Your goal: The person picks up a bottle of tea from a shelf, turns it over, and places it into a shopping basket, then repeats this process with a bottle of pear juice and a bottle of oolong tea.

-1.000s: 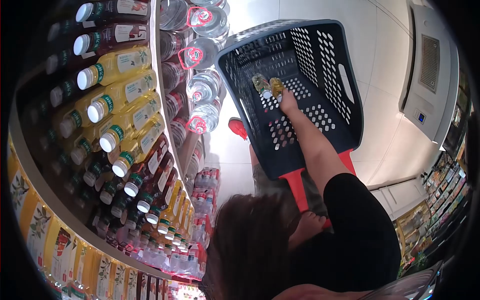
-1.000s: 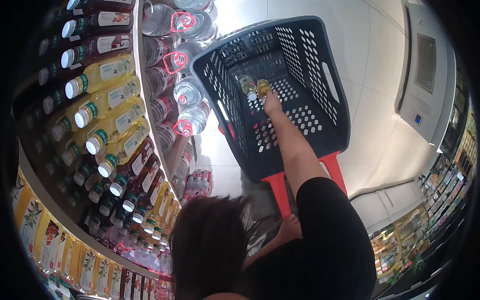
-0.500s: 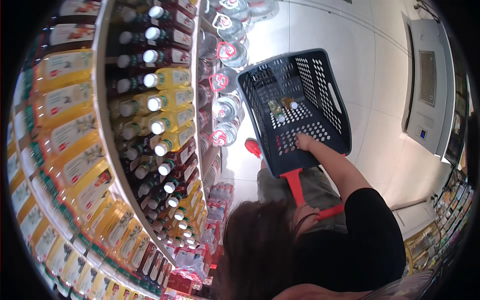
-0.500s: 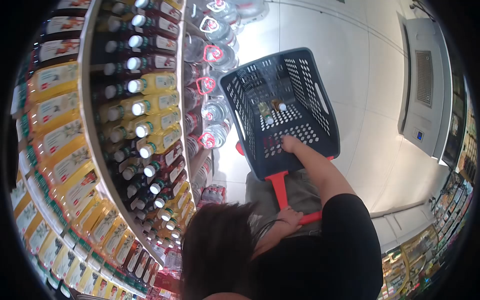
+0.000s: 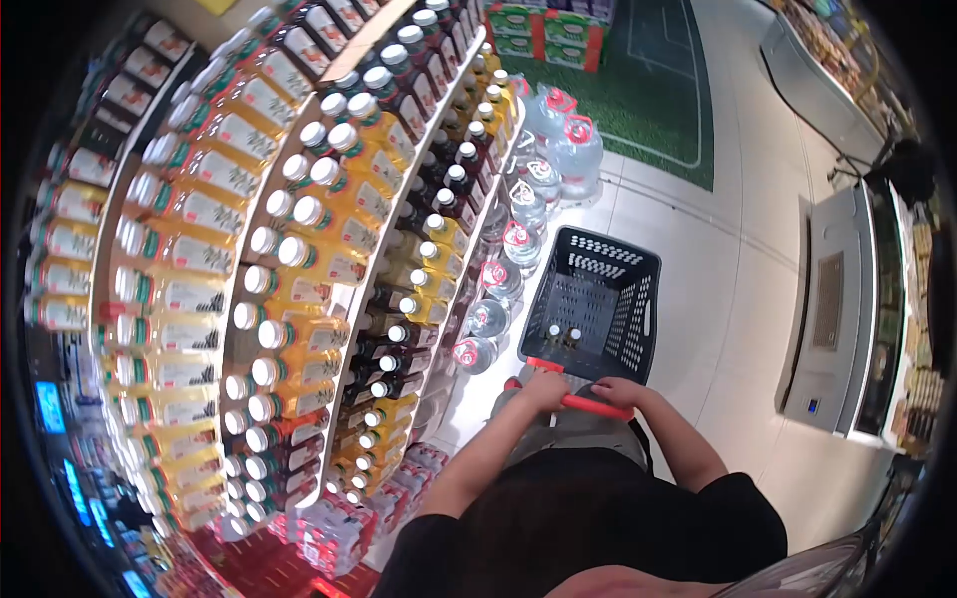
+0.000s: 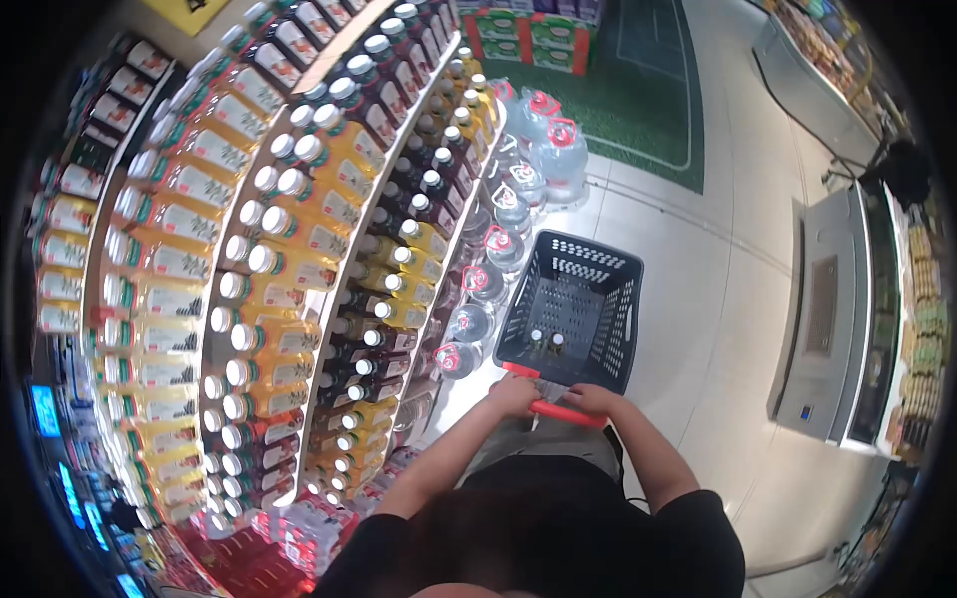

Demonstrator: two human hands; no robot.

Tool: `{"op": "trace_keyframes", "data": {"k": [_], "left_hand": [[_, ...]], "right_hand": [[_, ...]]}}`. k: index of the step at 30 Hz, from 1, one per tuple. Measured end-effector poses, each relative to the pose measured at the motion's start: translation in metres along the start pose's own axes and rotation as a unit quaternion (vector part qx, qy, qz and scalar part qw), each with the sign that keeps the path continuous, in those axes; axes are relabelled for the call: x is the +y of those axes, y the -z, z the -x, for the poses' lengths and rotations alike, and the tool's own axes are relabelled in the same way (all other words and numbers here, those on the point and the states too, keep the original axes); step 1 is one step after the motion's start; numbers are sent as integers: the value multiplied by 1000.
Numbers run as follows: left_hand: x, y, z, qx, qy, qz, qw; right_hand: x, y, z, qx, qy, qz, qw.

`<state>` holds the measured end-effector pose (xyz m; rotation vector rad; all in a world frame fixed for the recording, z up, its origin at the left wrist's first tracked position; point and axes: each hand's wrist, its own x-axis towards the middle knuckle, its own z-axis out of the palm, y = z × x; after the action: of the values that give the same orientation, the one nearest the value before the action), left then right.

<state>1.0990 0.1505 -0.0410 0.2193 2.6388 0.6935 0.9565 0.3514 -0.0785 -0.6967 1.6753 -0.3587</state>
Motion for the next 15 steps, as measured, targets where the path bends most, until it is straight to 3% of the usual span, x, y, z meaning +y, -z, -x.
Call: {"op": "trace_keyframes", "data": {"k": [3, 4, 6, 9, 12, 15], "left_hand": [[8, 22, 3, -58, 71, 22, 996], [4, 25, 6, -63, 91, 33, 993], [-2, 13, 8, 21, 74, 8, 997], [-3, -8, 6, 103, 112, 15, 988], [1, -7, 20, 133, 174, 61, 974], [-7, -11, 51, 159, 229, 131, 951]], "right_hand": [[-42, -9, 19, -17, 71, -167, 983], [-63, -13, 28, 12, 83, -95, 992], [-101, -23, 52, 63, 116, 49, 990], [-93, -36, 25, 105, 52, 199, 973], [-66, -32, -4, 79, 141, 85, 983], [-61, -29, -13, 95, 154, 113, 977]]}}
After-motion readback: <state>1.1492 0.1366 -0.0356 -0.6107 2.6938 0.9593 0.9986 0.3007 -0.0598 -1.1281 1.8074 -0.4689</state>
